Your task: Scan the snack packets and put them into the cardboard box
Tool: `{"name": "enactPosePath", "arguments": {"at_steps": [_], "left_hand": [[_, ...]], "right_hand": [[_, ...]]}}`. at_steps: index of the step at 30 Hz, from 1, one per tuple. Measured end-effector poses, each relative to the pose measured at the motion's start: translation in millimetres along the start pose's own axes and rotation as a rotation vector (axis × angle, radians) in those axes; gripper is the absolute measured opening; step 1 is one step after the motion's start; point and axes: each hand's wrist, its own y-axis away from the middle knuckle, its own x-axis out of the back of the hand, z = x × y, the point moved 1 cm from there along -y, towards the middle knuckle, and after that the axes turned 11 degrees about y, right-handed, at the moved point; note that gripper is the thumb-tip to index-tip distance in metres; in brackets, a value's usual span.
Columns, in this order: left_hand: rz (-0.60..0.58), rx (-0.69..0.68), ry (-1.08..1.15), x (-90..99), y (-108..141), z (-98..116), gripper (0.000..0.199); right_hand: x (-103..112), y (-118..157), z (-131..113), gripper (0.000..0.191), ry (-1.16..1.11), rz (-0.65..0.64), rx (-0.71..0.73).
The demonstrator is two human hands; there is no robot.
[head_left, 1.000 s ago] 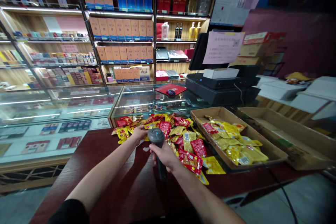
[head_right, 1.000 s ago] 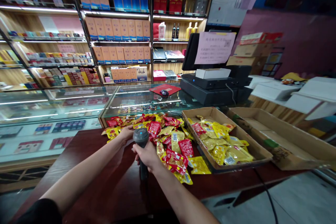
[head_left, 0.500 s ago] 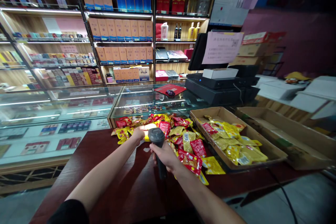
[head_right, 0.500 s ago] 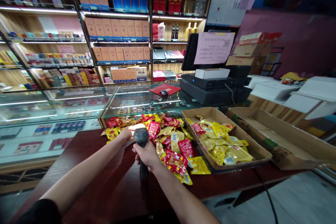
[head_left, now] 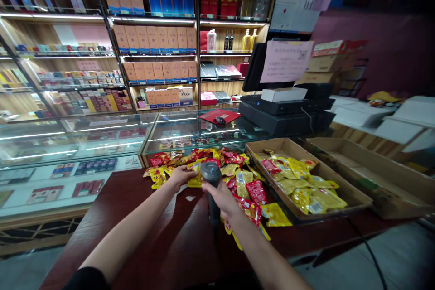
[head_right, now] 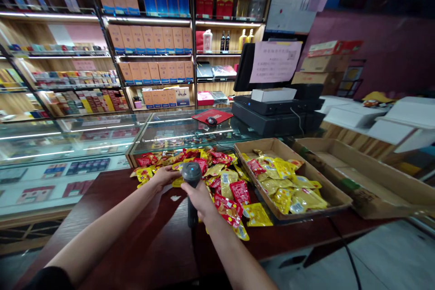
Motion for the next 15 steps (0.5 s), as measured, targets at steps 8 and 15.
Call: {"name": "enactPosePath", "arguments": {"at_steps": [8, 15], "left_hand": [[-0.198, 0.109, 0.047, -38.5, 16, -1, 0.046], [-0.268, 0.066, 0.101, -131.1, 14, 1, 0.04]], "right_hand": [[34, -5, -7, 0.033, -0.167, 0.085, -0.118], [106, -1, -26, 0.032, -0.217, 0.275, -0.051]]}}
